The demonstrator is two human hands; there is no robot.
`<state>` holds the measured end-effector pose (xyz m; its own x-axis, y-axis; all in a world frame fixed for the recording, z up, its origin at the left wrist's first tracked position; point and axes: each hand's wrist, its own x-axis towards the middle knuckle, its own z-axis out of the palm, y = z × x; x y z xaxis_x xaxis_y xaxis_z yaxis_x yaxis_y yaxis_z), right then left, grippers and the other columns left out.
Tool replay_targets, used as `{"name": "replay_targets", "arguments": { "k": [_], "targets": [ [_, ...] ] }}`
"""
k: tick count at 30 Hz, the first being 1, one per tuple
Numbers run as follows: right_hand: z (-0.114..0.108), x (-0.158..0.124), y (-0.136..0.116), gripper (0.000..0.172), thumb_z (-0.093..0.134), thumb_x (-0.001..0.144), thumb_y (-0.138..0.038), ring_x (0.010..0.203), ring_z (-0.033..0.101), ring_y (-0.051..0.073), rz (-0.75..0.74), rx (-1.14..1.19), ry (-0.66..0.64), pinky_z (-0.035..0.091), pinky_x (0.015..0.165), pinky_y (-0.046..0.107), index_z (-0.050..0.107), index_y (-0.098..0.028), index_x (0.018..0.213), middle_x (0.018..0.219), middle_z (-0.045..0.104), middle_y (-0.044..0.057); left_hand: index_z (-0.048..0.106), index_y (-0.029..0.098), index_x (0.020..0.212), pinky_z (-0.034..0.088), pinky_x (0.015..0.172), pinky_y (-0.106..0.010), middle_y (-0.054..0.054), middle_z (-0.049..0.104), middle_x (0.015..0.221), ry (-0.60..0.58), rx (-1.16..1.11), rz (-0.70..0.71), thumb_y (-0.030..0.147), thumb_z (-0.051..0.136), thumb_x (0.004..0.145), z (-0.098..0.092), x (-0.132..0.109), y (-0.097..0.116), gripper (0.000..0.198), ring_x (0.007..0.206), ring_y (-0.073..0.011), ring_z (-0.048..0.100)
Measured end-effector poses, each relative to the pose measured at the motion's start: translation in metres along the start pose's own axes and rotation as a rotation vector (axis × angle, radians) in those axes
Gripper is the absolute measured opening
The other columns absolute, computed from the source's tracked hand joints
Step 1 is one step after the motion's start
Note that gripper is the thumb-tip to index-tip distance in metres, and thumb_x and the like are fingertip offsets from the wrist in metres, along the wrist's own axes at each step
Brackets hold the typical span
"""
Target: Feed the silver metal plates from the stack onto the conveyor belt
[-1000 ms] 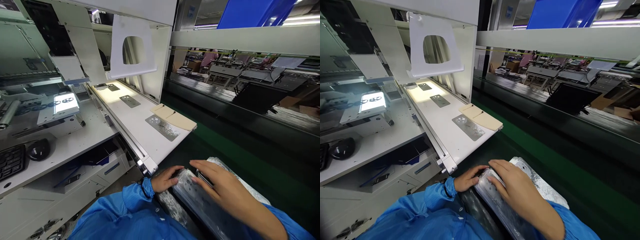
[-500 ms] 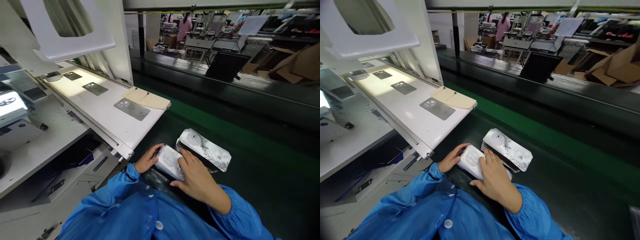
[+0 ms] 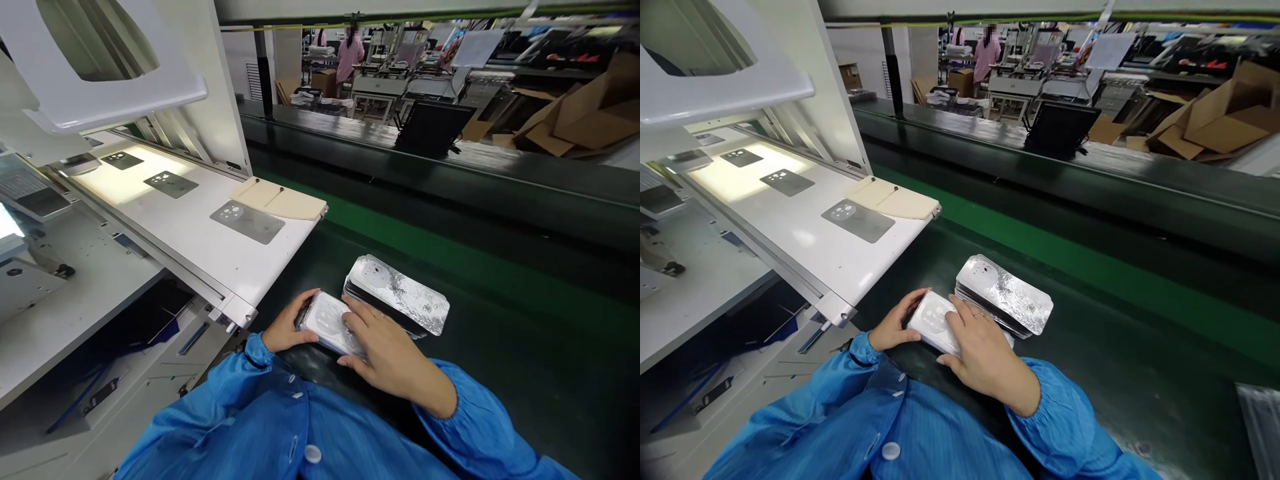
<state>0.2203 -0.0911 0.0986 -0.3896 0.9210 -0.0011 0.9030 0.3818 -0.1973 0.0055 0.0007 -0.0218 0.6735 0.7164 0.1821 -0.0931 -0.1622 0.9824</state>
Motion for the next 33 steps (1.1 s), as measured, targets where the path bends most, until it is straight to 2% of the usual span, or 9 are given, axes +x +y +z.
{"name": "replay_targets", "arguments": {
  "k": [2, 4, 6, 8, 12, 18, 23, 28, 33],
  "targets": [
    [-0.007, -0.005, 0.011, 0.034, 0.056, 0.091, -0.037, 0.124, 0.049, 0.031, 0.008, 0.007, 0.154, 0.049, 0.098, 0.045, 0.058, -0.016, 0.118, 0.141, 0.047, 0.015, 0.035, 0.021, 0.146, 0.026, 0.12, -0.05, -0.017, 0.037, 0.153, -0.003, 0.004, -0.008, 0.057, 0.078, 0.067, 0.0, 0.0, 0.0, 0.096, 0.141, -0.036, 0.038],
    [-0.012, -0.008, 0.026, 0.033, 0.041, 0.097, -0.033, 0.117, 0.055, 0.029, 0.103, -0.043, 0.293, 0.051, 0.095, 0.046, 0.061, -0.016, 0.116, 0.13, 0.058, 0.013, 0.035, 0.02, 0.146, 0.025, 0.12, -0.05, -0.017, 0.037, 0.154, -0.006, 0.012, -0.018, 0.058, 0.077, 0.068, 0.0, 0.0, 0.001, 0.097, 0.141, -0.036, 0.037],
    [-0.015, -0.009, 0.042, 0.035, 0.04, 0.096, -0.031, 0.114, 0.056, 0.032, 0.215, -0.126, 0.334, 0.051, 0.094, 0.048, 0.062, -0.012, 0.115, 0.123, 0.061, 0.016, 0.035, 0.02, 0.146, 0.025, 0.12, -0.05, -0.017, 0.037, 0.153, -0.01, 0.019, -0.024, 0.059, 0.076, 0.068, 0.0, 0.0, 0.003, 0.097, 0.141, -0.0358, 0.036],
    [-0.015, -0.008, 0.057, 0.039, 0.05, 0.092, -0.034, 0.121, 0.05, 0.036, 0.266, -0.194, 0.295, 0.049, 0.096, 0.051, 0.059, -0.008, 0.12, 0.13, 0.056, 0.02, 0.034, 0.02, 0.146, 0.025, 0.12, -0.05, -0.017, 0.038, 0.153, -0.01, 0.025, -0.025, 0.059, 0.076, 0.068, 0.001, 0.0, 0.003, 0.096, 0.142, -0.0356, 0.036],
    [-0.014, 0.001, 0.076, 0.055, 0.07, 0.078, -0.043, 0.134, 0.034, 0.041, 0.265, -0.186, 0.174, 0.04, 0.104, 0.055, 0.055, -0.01, 0.12, 0.144, 0.041, 0.023, 0.034, 0.02, 0.146, 0.025, 0.12, -0.05, -0.018, 0.038, 0.153, -0.009, 0.027, -0.02, 0.06, 0.075, 0.068, 0.001, 0.0, 0.004, 0.096, 0.141, -0.0356, 0.037],
    [-0.018, 0.011, 0.084, 0.033, 0.06, 0.081, -0.035, 0.115, 0.053, 0.034, 0.292, -0.056, 0.104, 0.05, 0.088, 0.046, 0.053, -0.015, 0.106, 0.134, 0.051, 0.018, 0.035, 0.02, 0.146, 0.026, 0.119, -0.05, -0.018, 0.037, 0.153, -0.009, 0.03, -0.013, 0.06, 0.075, 0.069, 0.0, 0.0, 0.003, 0.096, 0.14, -0.0366, 0.038],
    [-0.015, 0.01, 0.088, 0.039, 0.056, 0.082, -0.035, 0.117, 0.052, 0.034, 0.253, -0.044, 0.125, 0.05, 0.088, 0.049, 0.052, -0.017, 0.117, 0.136, 0.051, 0.015, 0.034, 0.02, 0.146, 0.025, 0.12, -0.051, -0.018, 0.036, 0.154, -0.009, 0.028, -0.012, 0.059, 0.076, 0.069, 0.0, 0.0, 0.002, 0.096, 0.141, -0.0372, 0.037],
    [-0.015, 0.003, 0.087, 0.048, 0.062, 0.081, -0.04, 0.128, 0.043, 0.038, 0.23, -0.172, 0.202, 0.045, 0.099, 0.056, 0.056, -0.013, 0.121, 0.144, 0.043, 0.018, 0.034, 0.021, 0.146, 0.025, 0.12, -0.05, -0.017, 0.036, 0.154, -0.009, 0.021, -0.019, 0.06, 0.076, 0.068, 0.0, -0.001, 0.002, 0.097, 0.141, -0.0366, 0.036],
    [-0.011, -0.008, 0.082, 0.042, 0.056, 0.086, -0.03, 0.117, 0.054, 0.034, 0.193, -0.31, 0.223, 0.054, 0.091, 0.048, 0.06, -0.008, 0.122, 0.13, 0.057, 0.016, 0.035, 0.021, 0.146, 0.026, 0.12, -0.05, -0.017, 0.038, 0.153, -0.008, 0.021, -0.01, 0.06, 0.076, 0.068, 0.0, 0.0, 0.002, 0.097, 0.141, -0.0365, 0.037]
  ]
}}
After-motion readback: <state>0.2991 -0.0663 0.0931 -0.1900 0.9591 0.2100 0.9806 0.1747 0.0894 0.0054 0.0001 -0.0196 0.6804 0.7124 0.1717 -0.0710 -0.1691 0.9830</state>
